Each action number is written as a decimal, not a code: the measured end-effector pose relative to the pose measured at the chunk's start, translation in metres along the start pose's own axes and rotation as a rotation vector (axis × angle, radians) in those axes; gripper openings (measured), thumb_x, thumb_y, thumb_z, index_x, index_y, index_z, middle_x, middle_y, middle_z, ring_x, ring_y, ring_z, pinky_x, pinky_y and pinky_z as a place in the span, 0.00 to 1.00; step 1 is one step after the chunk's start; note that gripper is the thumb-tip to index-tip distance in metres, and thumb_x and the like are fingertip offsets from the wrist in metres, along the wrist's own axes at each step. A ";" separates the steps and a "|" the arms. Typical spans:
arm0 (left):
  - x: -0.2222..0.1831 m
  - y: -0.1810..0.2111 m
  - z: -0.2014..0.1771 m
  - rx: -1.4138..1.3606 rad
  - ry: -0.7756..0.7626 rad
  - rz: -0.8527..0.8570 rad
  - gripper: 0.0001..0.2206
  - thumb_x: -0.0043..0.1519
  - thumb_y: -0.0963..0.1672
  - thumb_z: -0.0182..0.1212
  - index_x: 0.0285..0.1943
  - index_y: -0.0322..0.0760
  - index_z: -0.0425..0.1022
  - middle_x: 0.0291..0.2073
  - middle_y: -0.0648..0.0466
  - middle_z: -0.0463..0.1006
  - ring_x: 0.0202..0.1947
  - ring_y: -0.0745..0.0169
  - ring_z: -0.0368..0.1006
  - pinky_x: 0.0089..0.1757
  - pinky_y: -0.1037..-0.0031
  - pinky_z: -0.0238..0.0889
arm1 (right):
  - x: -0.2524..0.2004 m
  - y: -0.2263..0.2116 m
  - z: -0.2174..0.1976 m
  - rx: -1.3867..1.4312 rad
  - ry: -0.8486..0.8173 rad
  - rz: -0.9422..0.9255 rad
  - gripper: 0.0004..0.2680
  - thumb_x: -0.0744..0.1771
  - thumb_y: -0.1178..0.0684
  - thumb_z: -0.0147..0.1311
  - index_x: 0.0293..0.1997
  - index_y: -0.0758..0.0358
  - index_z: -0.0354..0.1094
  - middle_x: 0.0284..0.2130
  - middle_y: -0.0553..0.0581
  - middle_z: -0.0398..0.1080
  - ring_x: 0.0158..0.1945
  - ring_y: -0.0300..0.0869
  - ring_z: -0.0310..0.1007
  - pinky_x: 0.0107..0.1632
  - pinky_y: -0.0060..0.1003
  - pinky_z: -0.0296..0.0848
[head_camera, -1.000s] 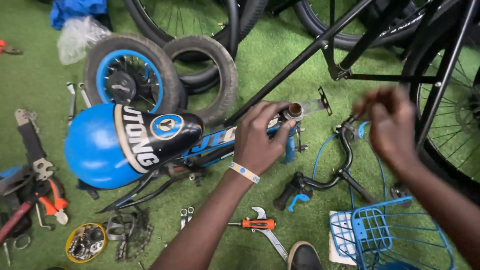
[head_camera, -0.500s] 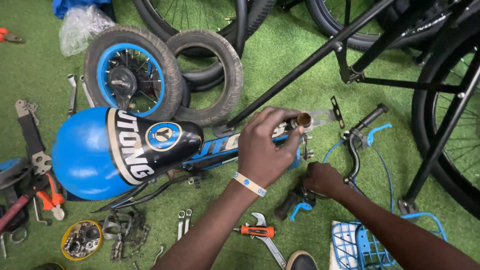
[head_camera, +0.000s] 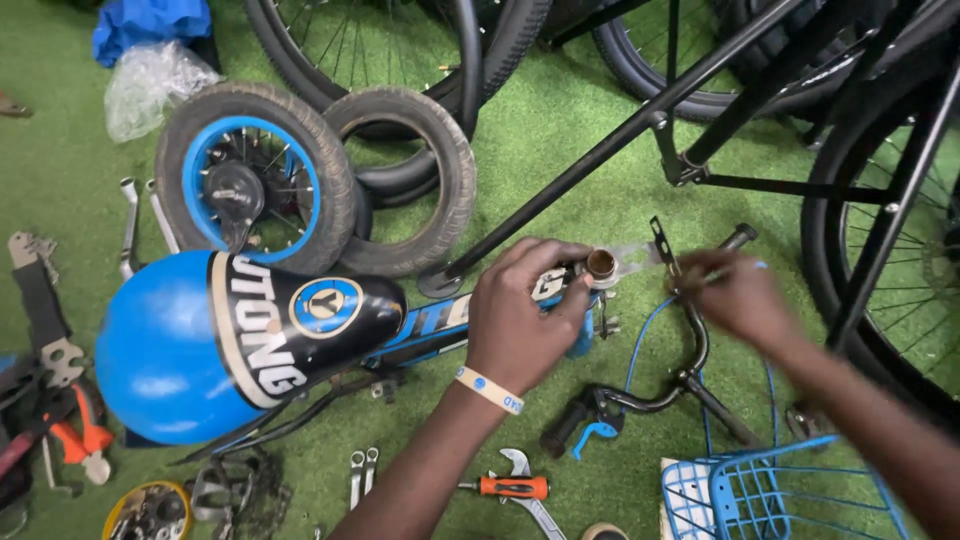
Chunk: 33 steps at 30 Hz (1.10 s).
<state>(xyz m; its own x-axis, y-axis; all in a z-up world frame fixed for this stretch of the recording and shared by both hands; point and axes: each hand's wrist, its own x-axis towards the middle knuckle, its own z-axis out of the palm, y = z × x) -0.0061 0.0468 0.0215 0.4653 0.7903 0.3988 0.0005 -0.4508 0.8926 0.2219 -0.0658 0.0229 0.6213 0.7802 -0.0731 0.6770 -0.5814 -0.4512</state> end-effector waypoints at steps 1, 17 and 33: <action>0.001 0.000 0.000 -0.006 -0.004 0.006 0.10 0.55 0.41 0.64 0.45 0.44 0.82 0.39 0.52 0.82 0.45 0.43 0.80 0.45 0.54 0.73 | 0.001 -0.019 -0.026 -0.002 0.008 0.004 0.11 0.64 0.51 0.53 0.48 0.55 0.80 0.36 0.71 0.78 0.45 0.68 0.77 0.48 0.59 0.74; 0.006 0.010 -0.002 0.024 -0.034 -0.219 0.17 0.53 0.47 0.67 0.50 0.44 0.71 0.38 0.58 0.86 0.42 0.61 0.83 0.41 0.66 0.72 | 0.002 -0.126 -0.067 -0.201 -0.310 -1.181 0.06 0.65 0.58 0.58 0.44 0.66 0.74 0.38 0.58 0.73 0.39 0.49 0.77 0.42 0.41 0.81; 0.005 0.006 -0.005 -0.034 -0.057 -0.087 0.08 0.55 0.41 0.62 0.42 0.42 0.77 0.39 0.55 0.85 0.42 0.57 0.82 0.45 0.67 0.72 | 0.031 -0.139 -0.070 -0.464 -0.553 -1.125 0.09 0.65 0.57 0.54 0.50 0.54 0.73 0.34 0.54 0.69 0.27 0.49 0.77 0.25 0.51 0.71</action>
<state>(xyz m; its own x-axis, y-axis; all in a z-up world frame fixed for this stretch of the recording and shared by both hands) -0.0077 0.0502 0.0300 0.5144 0.8006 0.3075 0.0133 -0.3660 0.9305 0.1744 0.0228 0.1461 -0.5255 0.8096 -0.2615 0.8508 0.4975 -0.1694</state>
